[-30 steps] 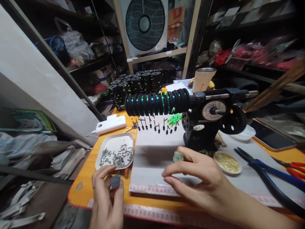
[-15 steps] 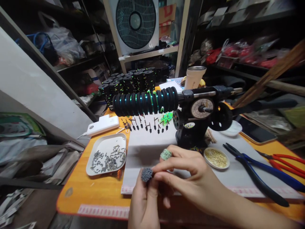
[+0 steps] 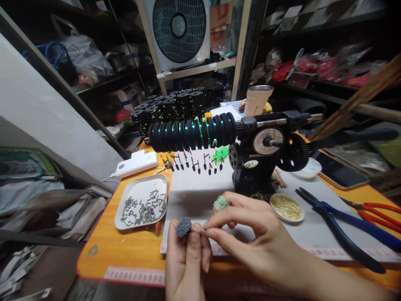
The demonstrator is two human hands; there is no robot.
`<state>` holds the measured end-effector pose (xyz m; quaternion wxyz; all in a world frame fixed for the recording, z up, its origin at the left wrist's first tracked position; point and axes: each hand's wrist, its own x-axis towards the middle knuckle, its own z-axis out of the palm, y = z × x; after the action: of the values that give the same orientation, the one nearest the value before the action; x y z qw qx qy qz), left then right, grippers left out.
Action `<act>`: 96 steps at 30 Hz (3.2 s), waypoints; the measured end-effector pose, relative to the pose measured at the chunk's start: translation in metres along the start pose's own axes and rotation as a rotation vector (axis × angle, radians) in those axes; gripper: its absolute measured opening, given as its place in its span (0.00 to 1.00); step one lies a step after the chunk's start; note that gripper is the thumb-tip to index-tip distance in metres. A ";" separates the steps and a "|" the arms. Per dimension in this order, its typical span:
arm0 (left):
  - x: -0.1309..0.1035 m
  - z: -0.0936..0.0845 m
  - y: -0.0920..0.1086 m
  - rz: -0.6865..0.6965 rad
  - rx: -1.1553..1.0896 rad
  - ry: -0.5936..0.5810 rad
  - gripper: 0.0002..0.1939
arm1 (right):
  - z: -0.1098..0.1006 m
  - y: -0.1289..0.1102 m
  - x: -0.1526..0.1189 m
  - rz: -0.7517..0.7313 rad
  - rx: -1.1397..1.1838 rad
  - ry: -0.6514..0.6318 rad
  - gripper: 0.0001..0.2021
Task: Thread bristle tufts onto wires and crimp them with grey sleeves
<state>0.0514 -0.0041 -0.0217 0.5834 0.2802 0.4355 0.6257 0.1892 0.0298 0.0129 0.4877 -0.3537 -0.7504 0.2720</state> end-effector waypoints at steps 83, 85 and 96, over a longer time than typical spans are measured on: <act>0.000 -0.007 0.005 0.113 -0.076 -0.040 0.13 | -0.002 0.002 0.000 -0.079 -0.101 -0.102 0.08; -0.001 -0.008 0.002 0.233 -0.012 0.010 0.12 | 0.000 0.000 0.000 -0.063 -0.120 -0.136 0.08; -0.001 -0.012 -0.007 0.302 0.107 0.083 0.14 | 0.000 0.000 0.000 -0.097 -0.135 -0.151 0.09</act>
<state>0.0448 -0.0081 -0.0330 0.4484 0.3472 0.4447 0.6933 0.1889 0.0299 0.0130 0.4175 -0.3273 -0.8179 0.2229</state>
